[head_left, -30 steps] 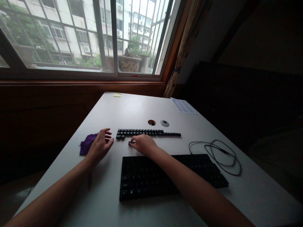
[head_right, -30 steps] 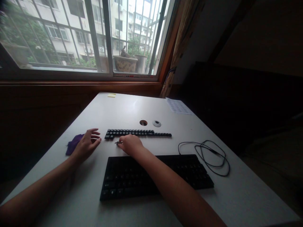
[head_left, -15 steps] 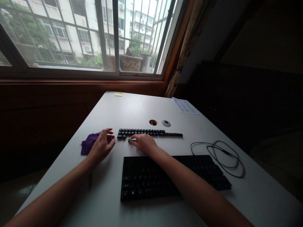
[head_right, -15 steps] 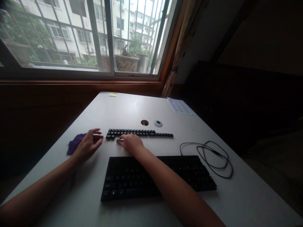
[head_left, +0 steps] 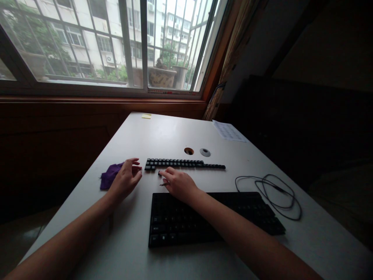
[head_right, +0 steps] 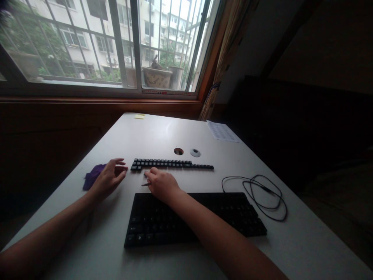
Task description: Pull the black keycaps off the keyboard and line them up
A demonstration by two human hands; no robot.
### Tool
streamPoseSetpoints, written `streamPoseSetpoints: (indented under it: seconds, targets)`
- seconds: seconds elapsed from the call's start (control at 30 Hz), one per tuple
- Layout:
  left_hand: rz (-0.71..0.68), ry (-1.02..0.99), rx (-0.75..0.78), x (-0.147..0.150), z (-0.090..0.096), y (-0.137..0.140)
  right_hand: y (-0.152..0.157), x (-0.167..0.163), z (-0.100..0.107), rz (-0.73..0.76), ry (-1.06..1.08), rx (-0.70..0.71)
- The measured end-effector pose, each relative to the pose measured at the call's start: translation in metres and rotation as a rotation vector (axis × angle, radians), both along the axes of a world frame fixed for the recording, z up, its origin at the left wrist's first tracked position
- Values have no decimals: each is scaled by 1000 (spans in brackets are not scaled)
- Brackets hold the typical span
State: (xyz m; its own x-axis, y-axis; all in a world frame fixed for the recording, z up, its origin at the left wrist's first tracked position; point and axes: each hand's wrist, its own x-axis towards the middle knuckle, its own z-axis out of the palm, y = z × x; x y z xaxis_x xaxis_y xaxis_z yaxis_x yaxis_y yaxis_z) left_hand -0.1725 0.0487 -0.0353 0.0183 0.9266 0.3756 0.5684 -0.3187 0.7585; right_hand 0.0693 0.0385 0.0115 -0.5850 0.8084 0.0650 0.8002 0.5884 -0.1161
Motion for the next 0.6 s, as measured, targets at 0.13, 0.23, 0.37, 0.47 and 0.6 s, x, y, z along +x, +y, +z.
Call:
streamPoseSetpoints:
  seconds: [0.13, 0.23, 0.37, 0.47, 0.6]
  targets:
    - [1, 6, 5, 0, -1, 0, -2, -4, 0, -5, -36, -9]
    - [2, 5, 9, 0, 0, 0, 0, -5, -1, -9, -48, -7]
    - [-5, -3, 3, 0, 0, -1, 6, -6, -3, -23, -41, -1]
    - [-5, -4, 0, 1, 0, -1, 11, -8, -4, -36, -31, -3]
    - [-16, -6, 1, 1, 0, -1, 14, -9, -5, -37, -19, -10]
